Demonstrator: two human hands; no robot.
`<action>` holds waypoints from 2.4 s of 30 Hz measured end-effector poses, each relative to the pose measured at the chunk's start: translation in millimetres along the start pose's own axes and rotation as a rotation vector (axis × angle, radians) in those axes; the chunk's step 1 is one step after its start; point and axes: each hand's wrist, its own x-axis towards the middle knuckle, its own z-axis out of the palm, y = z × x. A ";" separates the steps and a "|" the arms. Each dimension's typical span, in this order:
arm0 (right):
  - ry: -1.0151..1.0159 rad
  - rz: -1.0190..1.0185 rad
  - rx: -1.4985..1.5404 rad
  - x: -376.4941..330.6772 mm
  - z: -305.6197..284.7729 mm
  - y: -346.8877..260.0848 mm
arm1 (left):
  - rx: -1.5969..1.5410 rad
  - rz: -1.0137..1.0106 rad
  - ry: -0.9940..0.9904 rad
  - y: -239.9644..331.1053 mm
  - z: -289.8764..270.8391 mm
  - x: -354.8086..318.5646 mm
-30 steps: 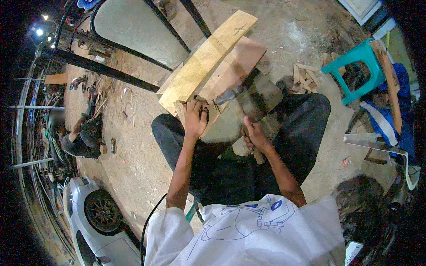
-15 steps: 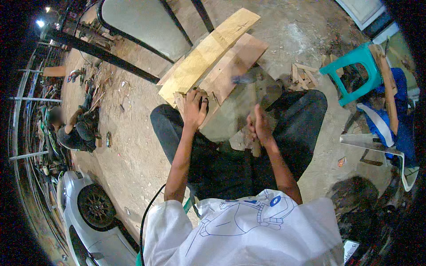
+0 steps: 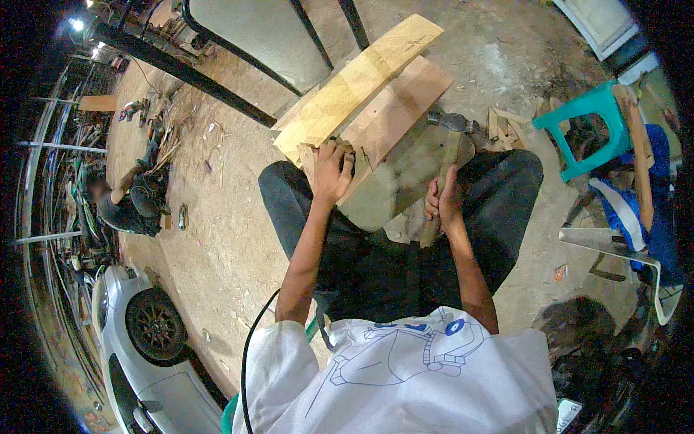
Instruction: The person sits on the floor and assembles small wooden frames by hammering nails into pre-drilled holes. They repeatedly position the frame pieces, align them, and drive nails with a hammer to join the components together.
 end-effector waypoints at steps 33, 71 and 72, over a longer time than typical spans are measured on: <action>0.117 -0.161 -0.455 44.4 27.0 29.1 | 0.045 -0.201 -0.117 -5.1 12.1 13.4; 0.155 -0.935 -1.622 18.9 164.9 35.4 | -0.540 -0.806 0.139 92.9 -46.5 -116.8; 0.165 -0.951 -1.632 19.6 170.7 35.0 | -0.518 -0.838 0.050 98.2 -68.2 -115.5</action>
